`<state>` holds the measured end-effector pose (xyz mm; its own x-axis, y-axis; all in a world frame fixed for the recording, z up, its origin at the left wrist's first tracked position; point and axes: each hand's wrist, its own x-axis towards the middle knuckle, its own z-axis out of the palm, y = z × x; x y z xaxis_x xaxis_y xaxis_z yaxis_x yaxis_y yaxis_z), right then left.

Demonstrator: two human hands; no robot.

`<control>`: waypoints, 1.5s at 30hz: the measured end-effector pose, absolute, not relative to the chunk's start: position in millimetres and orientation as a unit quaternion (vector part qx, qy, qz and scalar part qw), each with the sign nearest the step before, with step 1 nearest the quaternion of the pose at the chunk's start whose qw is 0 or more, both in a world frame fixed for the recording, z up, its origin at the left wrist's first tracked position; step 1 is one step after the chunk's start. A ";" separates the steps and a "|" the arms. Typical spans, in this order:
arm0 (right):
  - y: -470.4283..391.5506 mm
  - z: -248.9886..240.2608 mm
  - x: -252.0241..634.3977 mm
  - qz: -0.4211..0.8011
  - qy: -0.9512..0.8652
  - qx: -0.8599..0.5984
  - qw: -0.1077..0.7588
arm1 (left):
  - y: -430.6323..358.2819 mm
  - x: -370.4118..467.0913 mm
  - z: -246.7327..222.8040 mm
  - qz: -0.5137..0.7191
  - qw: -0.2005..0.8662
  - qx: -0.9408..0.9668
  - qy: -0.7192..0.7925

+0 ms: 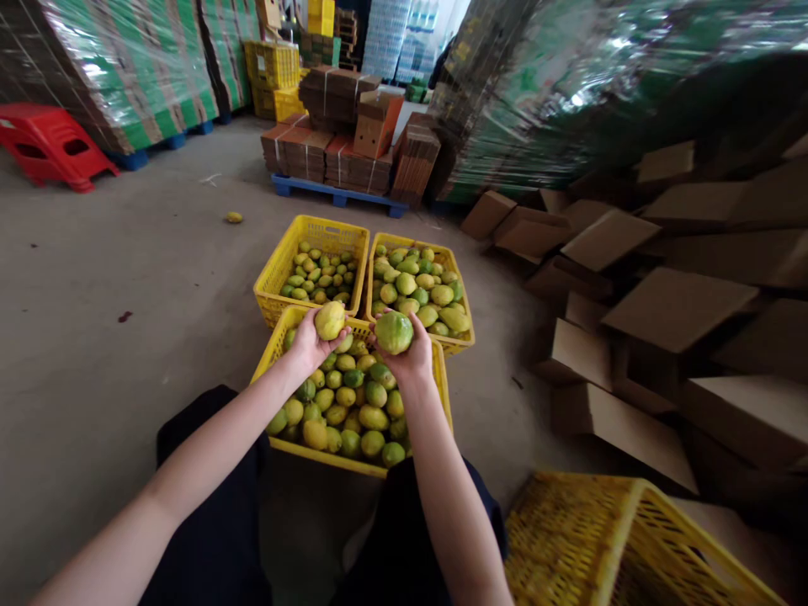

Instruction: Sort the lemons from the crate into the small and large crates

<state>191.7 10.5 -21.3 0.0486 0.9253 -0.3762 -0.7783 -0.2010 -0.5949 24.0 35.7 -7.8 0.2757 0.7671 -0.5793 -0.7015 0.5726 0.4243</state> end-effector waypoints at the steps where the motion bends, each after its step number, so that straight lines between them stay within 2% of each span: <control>1: 8.9 -20.0 192.3 0.681 -0.102 -0.356 0.632 | 35.8 23.7 -8.3 0.466 0.796 0.040 0.384; 7: 4.0 -10.3 191.4 0.688 -0.097 -0.325 0.641 | 36.7 19.9 -7.7 0.465 0.821 -0.016 0.332; 18: 15.0 -29.1 188.9 0.703 0.073 -0.379 0.598 | 34.9 25.9 -7.7 0.437 0.833 -0.056 0.334; 25: 3.4 -12.5 187.6 0.655 -0.131 -0.279 0.689 | 30.5 26.5 -1.2 0.493 0.815 0.060 0.298; 29: -5.6 -7.0 187.4 0.657 -0.225 -0.213 0.688 | 23.2 20.4 3.7 0.478 0.841 0.133 0.219; 32: -9.1 -6.7 185.8 0.656 -0.283 -0.201 0.670 | 20.7 18.4 4.3 0.468 0.841 0.156 0.223; 35: -7.8 -10.0 183.0 0.667 -0.211 -0.203 0.685 | 22.4 20.6 -0.2 0.475 0.832 0.098 0.270; 40: 1.9 -23.7 180.0 0.668 0.034 -0.227 0.708 | 29.9 28.0 -11.7 0.503 0.805 0.022 0.313; 45: 4.3 -27.0 179.4 0.657 0.031 -0.244 0.713 | 31.1 32.6 -19.9 0.513 0.816 0.029 0.263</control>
